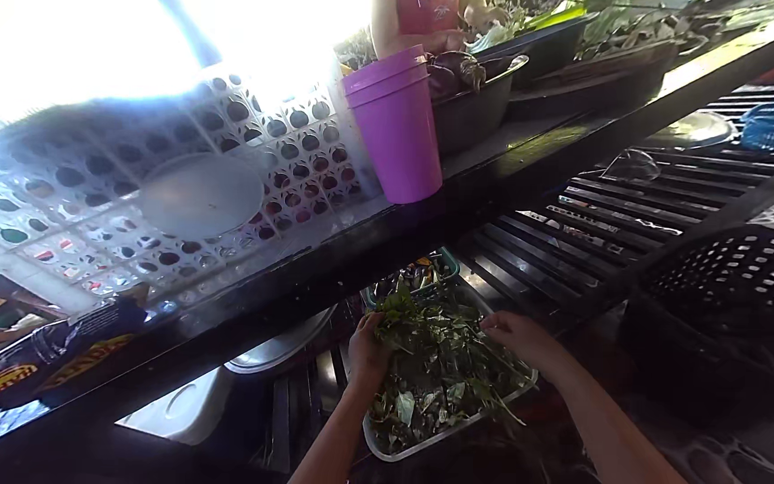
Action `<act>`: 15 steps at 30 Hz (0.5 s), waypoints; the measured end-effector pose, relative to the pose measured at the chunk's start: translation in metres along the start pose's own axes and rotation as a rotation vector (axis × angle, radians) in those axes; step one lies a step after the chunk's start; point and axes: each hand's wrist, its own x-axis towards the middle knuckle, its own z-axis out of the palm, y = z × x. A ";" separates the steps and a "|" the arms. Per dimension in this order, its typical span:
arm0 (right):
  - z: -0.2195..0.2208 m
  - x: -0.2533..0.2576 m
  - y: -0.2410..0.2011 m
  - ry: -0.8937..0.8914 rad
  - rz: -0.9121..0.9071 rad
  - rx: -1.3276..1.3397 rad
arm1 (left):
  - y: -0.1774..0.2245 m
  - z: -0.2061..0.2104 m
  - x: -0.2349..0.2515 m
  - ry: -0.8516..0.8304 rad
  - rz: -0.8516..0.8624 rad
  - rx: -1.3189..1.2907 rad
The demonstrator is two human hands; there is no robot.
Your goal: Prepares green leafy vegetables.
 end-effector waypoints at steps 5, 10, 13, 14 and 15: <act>0.000 0.000 0.004 0.003 -0.008 -0.033 | 0.027 -0.016 -0.007 0.030 0.077 -0.092; 0.000 -0.005 0.001 0.018 -0.008 -0.031 | 0.045 -0.030 -0.027 0.029 0.114 -0.144; 0.001 -0.005 0.011 0.040 -0.053 -0.025 | 0.050 -0.036 -0.053 0.001 0.096 -0.194; -0.001 -0.004 0.013 0.034 -0.059 -0.021 | 0.051 -0.037 -0.064 -0.001 0.099 -0.211; -0.001 -0.004 0.014 0.035 -0.073 -0.016 | 0.051 -0.036 -0.075 -0.005 0.101 -0.233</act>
